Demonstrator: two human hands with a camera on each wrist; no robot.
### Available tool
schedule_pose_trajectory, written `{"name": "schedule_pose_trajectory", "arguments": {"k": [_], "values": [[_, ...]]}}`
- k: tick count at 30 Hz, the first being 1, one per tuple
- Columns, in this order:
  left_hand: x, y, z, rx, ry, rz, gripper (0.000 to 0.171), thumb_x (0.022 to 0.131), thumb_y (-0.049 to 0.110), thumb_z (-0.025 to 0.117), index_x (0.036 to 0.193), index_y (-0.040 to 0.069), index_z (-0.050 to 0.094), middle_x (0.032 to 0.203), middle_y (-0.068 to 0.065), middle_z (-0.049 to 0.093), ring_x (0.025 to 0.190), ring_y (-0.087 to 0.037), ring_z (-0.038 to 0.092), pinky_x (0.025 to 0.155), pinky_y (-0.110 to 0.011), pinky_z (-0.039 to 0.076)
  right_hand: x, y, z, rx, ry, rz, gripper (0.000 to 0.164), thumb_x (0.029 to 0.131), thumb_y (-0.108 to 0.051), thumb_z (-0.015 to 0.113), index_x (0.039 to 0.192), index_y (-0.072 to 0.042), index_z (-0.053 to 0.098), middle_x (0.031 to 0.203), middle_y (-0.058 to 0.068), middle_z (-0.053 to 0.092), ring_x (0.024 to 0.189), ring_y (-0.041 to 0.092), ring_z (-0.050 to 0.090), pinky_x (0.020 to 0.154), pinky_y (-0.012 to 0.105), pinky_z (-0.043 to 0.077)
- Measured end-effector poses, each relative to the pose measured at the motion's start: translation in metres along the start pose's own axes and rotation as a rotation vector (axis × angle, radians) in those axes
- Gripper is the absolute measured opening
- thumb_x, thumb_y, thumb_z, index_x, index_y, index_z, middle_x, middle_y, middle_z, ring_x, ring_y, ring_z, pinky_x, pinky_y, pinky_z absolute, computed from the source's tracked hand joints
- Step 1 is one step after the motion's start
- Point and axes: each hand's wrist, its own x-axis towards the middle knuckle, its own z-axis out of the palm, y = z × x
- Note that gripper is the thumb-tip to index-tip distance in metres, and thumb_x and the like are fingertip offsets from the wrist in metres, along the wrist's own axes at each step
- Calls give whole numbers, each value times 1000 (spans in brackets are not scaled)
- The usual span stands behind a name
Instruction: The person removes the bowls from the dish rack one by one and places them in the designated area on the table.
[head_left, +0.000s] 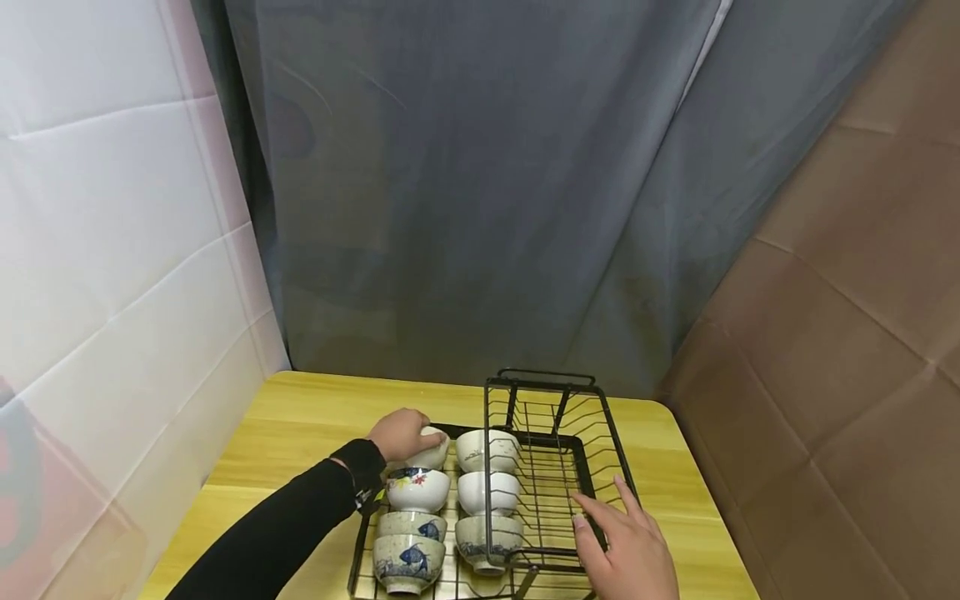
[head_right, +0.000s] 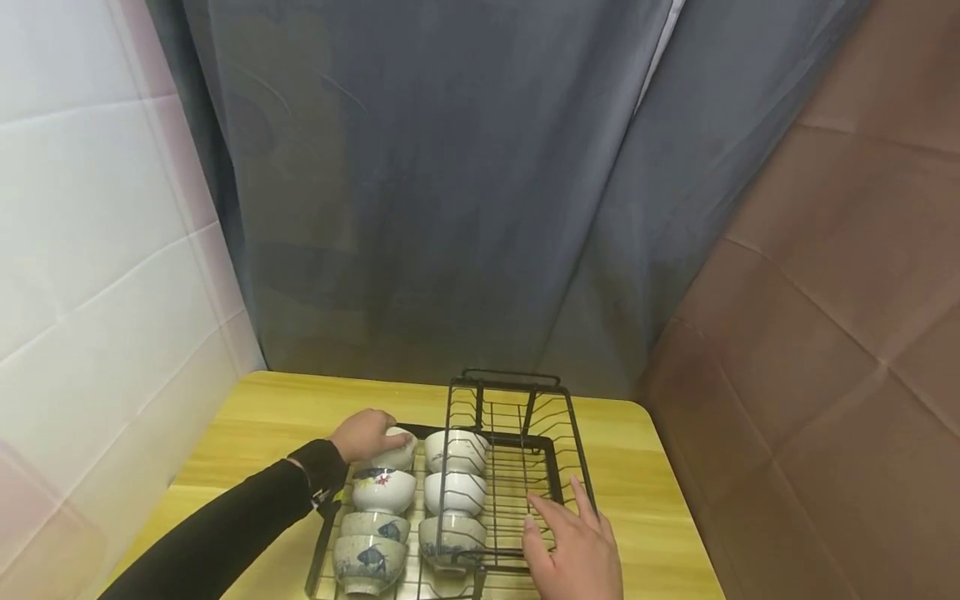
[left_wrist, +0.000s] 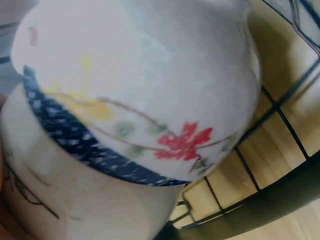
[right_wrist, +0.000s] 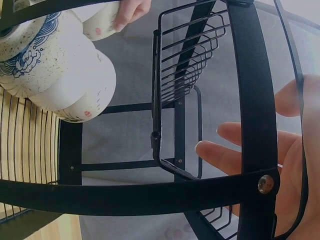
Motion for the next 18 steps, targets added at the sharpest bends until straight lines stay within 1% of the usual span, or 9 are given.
{"name": "schedule_pose_trajectory", "arguments": {"k": [1, 4, 6, 8, 11, 12, 15, 18], "values": [[-2, 0, -3, -16, 4, 3, 52, 100, 46, 64, 60, 20, 42, 57, 8, 29, 50, -9, 29, 53, -26, 24, 0, 0, 0, 0, 0, 1, 41, 108, -46, 46, 134, -26, 70, 131, 3, 72, 151, 38, 34, 110, 71, 33], [-4, 0, -16, -64, 49, 8, 51, 101, 48, 63, 62, 18, 46, 58, 8, 30, 51, -10, 31, 54, -27, 26, -1, 0, 1, 3, 4, 5, 41, 108, -46, 46, 134, -26, 70, 131, 3, 71, 151, 38, 33, 109, 72, 32], [-6, -2, -27, -86, 94, 5, 49, 100, 50, 63, 65, 18, 50, 58, 7, 35, 51, -10, 36, 53, -26, 29, 0, 0, 1, 6, 4, 6, 41, 108, -46, 45, 134, -26, 70, 131, 3, 71, 151, 39, 33, 109, 72, 32], [-8, -5, -38, -108, 128, -16, 46, 99, 50, 64, 69, 16, 55, 59, 6, 41, 52, -11, 41, 53, -26, 32, 0, -1, 0, 8, -3, 10, 41, 108, -45, 46, 134, -25, 70, 131, 4, 71, 151, 39, 33, 110, 72, 32], [-15, -13, -52, -95, 165, -58, 42, 98, 51, 65, 75, 16, 61, 62, 5, 51, 56, -12, 50, 53, -27, 38, 0, -1, 0, 9, -19, 21, 41, 108, -45, 46, 135, -25, 70, 132, 4, 71, 152, 39, 32, 110, 72, 31], [-18, -16, -56, -93, 171, -74, 41, 98, 50, 65, 76, 16, 62, 63, 4, 52, 57, -13, 51, 53, -28, 39, 0, 0, 0, 8, -24, 25, 41, 108, -45, 46, 135, -25, 69, 132, 4, 71, 152, 39, 32, 110, 72, 31], [-27, -28, -65, -63, 202, -101, 42, 98, 50, 65, 76, 14, 62, 63, 2, 52, 58, -14, 51, 55, -29, 40, 1, 1, 1, 2, -29, 29, 41, 108, -45, 46, 136, -26, 69, 132, 4, 71, 152, 40, 32, 110, 72, 31], [-37, -42, -70, -12, 235, -114, 45, 98, 51, 65, 72, 15, 58, 62, 3, 49, 57, -14, 49, 55, -29, 38, 2, 2, 2, -5, -27, 23, 40, 108, -44, 47, 135, -25, 69, 132, 4, 71, 151, 41, 32, 109, 72, 32]]}}
